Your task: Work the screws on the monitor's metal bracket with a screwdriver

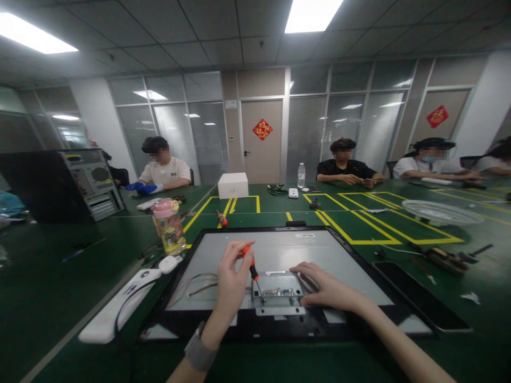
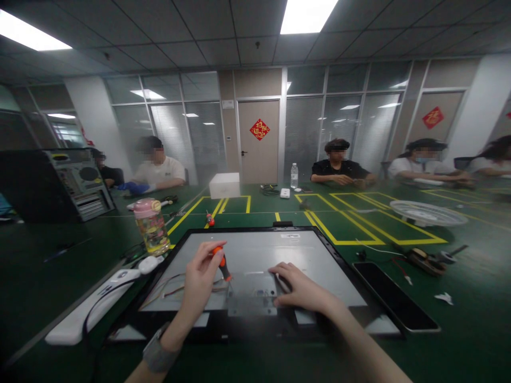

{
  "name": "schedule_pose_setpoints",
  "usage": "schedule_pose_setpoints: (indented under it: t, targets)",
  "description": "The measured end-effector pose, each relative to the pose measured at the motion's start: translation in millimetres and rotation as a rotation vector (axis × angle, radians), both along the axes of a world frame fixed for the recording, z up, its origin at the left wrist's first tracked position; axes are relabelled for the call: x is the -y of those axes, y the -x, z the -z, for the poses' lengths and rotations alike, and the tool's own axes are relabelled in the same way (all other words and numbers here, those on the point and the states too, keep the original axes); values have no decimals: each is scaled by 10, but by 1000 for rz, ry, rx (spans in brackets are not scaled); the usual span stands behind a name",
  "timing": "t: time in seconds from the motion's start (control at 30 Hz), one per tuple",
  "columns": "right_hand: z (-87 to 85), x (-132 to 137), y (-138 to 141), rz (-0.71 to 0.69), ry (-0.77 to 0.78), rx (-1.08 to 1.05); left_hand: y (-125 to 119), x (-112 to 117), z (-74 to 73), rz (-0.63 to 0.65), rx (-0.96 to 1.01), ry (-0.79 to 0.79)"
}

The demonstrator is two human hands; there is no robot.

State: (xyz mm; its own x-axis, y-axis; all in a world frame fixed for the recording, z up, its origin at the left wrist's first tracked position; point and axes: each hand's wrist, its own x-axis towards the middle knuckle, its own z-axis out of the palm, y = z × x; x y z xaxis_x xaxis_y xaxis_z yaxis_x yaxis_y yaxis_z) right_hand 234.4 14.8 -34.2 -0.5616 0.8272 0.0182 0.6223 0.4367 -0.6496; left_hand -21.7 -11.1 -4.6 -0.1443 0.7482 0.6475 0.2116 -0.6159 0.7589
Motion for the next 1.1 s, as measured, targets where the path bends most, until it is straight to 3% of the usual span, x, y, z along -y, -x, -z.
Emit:
schedule_pose_setpoints:
  t: [1.1]
  targets:
    - [-3,13,18,17,-24,9,9,-1,-6,81,-31,17]
